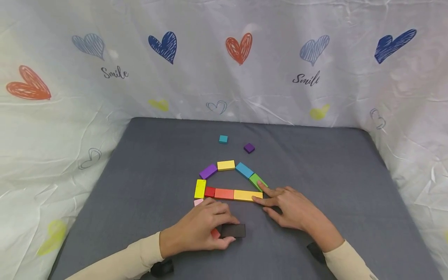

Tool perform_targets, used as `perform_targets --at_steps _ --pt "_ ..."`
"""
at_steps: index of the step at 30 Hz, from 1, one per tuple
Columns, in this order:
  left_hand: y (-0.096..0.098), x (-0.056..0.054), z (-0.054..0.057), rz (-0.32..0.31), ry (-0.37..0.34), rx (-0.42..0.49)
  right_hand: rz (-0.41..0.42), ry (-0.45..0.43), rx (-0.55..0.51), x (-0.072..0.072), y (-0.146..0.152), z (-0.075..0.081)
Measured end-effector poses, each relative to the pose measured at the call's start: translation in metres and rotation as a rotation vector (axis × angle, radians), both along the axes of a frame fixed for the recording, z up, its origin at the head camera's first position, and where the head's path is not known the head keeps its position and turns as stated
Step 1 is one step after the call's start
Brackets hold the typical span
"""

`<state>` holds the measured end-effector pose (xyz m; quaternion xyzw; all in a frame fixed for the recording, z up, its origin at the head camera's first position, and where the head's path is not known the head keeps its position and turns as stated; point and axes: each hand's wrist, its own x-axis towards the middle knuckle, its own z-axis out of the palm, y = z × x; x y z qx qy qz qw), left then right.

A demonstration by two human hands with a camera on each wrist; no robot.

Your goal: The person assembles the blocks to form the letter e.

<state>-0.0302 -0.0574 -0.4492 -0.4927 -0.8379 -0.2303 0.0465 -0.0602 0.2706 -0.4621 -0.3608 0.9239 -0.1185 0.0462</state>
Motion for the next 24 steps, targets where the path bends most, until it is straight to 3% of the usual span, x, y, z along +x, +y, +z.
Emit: perform_targets --at_steps 12,24 --pt "0.0 0.012 -0.019 -0.038 0.003 -0.091 0.003 0.009 -0.006 0.001 -0.001 0.0" --pt "-0.001 0.014 -0.022 -0.027 -0.041 -0.148 -0.006 -0.005 0.009 0.002 -0.001 0.001"
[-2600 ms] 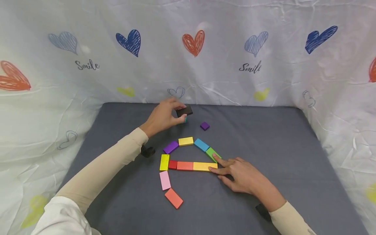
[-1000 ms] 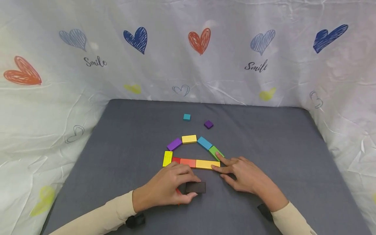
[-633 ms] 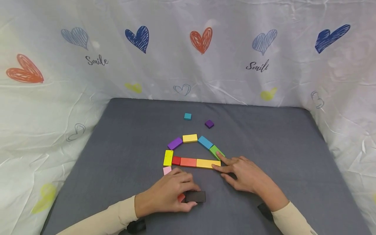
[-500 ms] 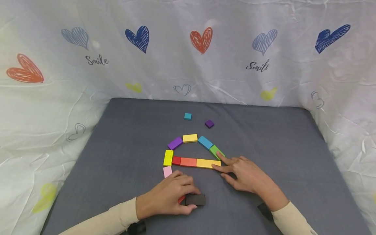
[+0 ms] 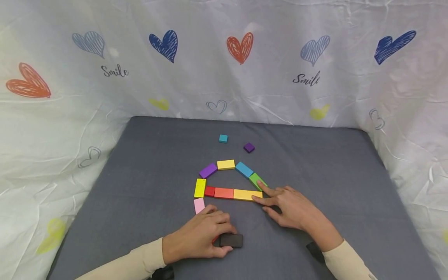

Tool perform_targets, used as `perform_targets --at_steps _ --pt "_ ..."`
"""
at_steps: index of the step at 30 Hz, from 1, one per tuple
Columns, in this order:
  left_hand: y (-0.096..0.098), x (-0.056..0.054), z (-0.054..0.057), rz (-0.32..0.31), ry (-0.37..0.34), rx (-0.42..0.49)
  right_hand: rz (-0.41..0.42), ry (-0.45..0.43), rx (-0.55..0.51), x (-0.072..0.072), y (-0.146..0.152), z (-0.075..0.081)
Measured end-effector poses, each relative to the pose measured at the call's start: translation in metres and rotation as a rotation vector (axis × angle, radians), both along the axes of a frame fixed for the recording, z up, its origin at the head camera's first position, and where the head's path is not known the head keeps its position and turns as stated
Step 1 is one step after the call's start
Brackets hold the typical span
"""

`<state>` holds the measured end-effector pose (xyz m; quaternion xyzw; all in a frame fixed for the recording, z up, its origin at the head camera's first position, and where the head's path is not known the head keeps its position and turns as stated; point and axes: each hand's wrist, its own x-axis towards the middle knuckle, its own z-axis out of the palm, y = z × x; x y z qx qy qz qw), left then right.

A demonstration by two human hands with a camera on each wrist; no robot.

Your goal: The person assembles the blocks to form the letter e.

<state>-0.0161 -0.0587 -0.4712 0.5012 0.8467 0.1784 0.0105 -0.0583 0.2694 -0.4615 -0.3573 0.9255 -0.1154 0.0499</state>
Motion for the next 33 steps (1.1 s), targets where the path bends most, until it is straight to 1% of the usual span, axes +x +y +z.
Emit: perform_targets --at_steps 3,7,16,22,25,28,30,33 --pt "-0.001 0.001 -0.001 0.0 -0.012 -0.014 0.0 -0.001 0.0 0.0 0.0 0.0" --pt "-0.002 0.001 -0.002 0.003 -0.005 -0.027 -0.005 -0.003 -0.007 0.0 0.0 0.0" --pt "0.0 0.002 -0.003 0.028 0.054 -0.047 -0.004 -0.006 -0.015 0.0 0.001 -0.002" --pt "0.0 0.002 -0.001 0.037 0.04 -0.057 0.0 -0.007 -0.011 -0.001 0.001 -0.001" --pt "-0.002 -0.001 0.005 0.062 0.03 -0.02 0.002 -0.003 -0.006 0.0 0.001 -0.001" --pt "-0.005 -0.009 0.018 0.109 0.045 0.049 0.001 0.005 -0.007 0.0 0.001 -0.001" --pt "-0.008 -0.019 0.029 0.147 0.062 0.09 0.002 0.011 -0.01 -0.001 0.001 -0.001" --pt "-0.013 -0.039 0.044 0.2 0.077 0.136 0.005 0.014 -0.006 -0.001 0.0 -0.001"
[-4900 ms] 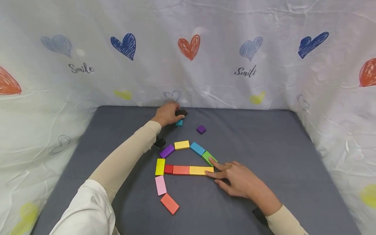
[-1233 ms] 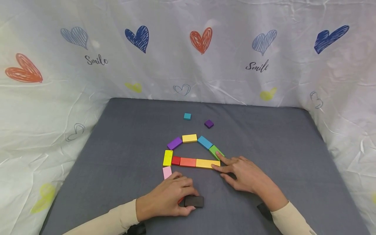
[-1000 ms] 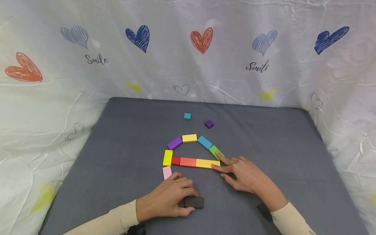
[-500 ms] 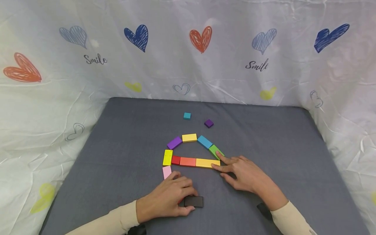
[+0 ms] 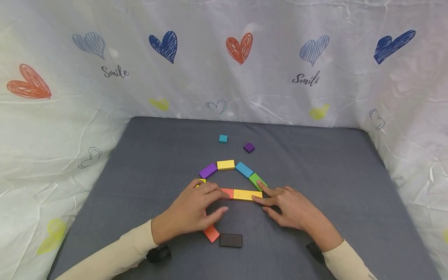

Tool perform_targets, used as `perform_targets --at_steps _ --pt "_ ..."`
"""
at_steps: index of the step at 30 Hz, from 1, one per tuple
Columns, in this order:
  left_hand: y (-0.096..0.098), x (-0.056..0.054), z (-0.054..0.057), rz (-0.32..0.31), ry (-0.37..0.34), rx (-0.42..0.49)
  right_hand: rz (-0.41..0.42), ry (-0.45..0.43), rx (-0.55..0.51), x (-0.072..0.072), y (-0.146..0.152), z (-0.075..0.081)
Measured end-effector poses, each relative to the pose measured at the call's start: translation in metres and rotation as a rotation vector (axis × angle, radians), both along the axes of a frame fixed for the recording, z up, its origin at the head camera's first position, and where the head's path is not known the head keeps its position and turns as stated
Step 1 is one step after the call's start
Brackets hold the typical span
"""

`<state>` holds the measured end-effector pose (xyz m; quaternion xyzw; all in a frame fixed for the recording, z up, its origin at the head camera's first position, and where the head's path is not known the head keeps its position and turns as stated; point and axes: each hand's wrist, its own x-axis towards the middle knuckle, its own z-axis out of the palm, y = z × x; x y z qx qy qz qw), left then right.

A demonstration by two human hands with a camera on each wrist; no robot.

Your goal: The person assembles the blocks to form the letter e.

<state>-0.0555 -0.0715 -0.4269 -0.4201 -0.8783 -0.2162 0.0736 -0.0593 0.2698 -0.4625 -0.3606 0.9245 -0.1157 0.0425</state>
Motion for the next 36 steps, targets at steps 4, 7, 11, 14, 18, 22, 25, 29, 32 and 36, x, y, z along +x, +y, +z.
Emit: perform_targets --at_steps 4,7,11,14,18,22,25,29,32,36 --pt "-0.005 -0.034 0.022 0.057 -0.001 0.058 0.002 -0.002 0.011 0.0 0.001 0.0" --pt "-0.007 -0.061 0.038 0.091 -0.019 0.107 0.002 -0.001 0.011 -0.001 0.001 0.001" --pt "-0.007 -0.094 0.049 0.126 -0.058 0.149 0.005 -0.006 0.005 0.0 0.001 0.001" --pt "-0.005 -0.115 0.05 0.133 -0.104 0.173 0.003 -0.014 0.004 0.0 0.001 0.001" --pt "0.001 -0.137 0.048 0.142 -0.159 0.218 0.001 -0.01 0.001 0.001 0.001 0.001" --pt "0.006 -0.155 0.044 0.18 -0.186 0.215 0.005 -0.009 -0.001 0.001 0.002 0.001" --pt "0.009 -0.167 0.04 0.212 -0.216 0.169 0.0 -0.015 0.003 0.001 0.003 0.002" --pt "0.012 -0.182 0.029 0.254 -0.261 0.077 -0.005 -0.019 0.005 0.001 0.003 0.002" --pt "0.014 -0.191 0.018 0.278 -0.291 -0.001 -0.002 -0.019 0.001 0.001 0.002 0.002" --pt "0.017 -0.202 0.003 0.289 -0.315 -0.079 -0.002 -0.024 0.001 0.001 0.001 0.001"
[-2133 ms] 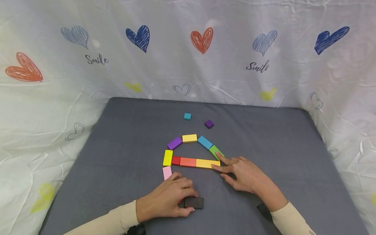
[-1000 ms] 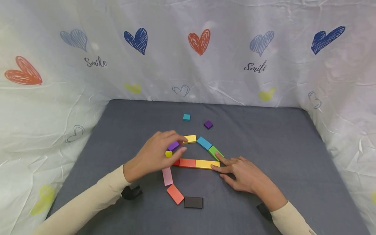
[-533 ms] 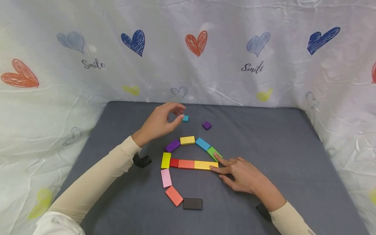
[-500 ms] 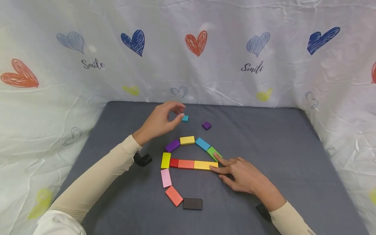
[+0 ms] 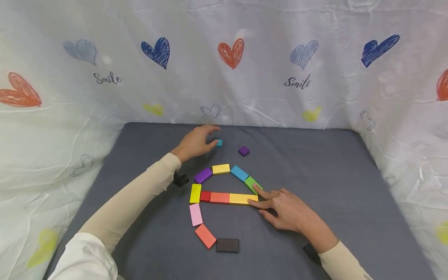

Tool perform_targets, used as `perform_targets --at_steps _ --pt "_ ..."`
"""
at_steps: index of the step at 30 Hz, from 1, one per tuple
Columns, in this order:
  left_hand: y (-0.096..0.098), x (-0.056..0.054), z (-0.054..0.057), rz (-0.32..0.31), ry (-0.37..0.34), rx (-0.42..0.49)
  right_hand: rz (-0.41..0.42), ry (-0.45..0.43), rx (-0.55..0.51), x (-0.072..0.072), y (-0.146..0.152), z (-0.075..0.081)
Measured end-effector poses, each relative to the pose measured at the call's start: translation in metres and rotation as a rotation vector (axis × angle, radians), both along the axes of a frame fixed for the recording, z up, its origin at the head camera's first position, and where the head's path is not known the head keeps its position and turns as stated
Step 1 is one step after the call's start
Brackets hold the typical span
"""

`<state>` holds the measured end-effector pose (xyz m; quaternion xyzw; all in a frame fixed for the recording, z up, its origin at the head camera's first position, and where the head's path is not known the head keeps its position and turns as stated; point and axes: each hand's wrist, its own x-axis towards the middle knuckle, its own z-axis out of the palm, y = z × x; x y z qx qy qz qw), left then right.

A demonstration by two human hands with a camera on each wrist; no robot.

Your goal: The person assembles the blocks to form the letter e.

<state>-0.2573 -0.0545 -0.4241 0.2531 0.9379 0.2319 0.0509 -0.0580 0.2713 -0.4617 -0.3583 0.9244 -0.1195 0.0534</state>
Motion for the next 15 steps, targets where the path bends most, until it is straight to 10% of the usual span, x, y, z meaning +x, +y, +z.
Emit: perform_targets --at_steps 15 --pt "0.007 -0.024 -0.031 -0.017 -0.046 -0.111 -0.004 0.008 -0.029 0.001 0.003 -0.002"
